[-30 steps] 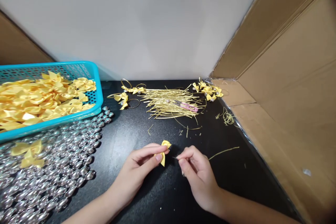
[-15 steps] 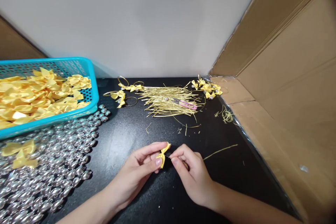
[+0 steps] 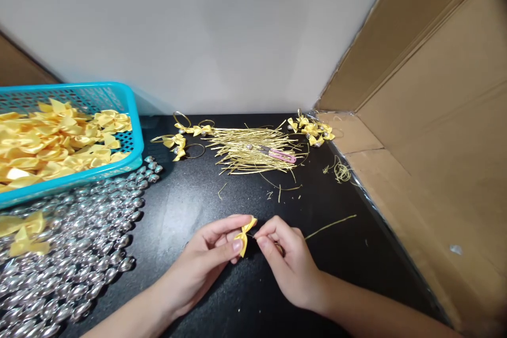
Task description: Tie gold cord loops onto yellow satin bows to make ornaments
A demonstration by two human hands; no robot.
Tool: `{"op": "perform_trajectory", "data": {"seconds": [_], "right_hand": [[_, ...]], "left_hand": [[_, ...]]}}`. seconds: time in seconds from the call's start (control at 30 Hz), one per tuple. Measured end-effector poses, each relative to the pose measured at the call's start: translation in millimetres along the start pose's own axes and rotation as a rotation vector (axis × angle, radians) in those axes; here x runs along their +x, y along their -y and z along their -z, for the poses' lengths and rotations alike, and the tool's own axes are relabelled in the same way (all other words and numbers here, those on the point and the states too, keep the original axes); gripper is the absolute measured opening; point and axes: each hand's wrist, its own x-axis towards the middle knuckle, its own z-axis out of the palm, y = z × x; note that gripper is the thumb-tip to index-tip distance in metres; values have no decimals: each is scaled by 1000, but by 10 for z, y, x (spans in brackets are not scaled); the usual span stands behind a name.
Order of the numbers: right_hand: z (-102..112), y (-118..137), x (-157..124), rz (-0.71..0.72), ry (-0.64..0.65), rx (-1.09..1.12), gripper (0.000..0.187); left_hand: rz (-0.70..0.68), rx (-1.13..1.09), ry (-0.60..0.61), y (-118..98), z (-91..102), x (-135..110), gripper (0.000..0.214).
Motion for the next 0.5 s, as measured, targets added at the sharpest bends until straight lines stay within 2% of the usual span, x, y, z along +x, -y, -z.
{"op": "perform_trajectory", "data": {"seconds": [0.5], "right_hand": [[-1, 30, 4, 11, 8, -1, 15]], "left_hand": [[-14, 13, -23, -21, -18, -11, 34]]}}
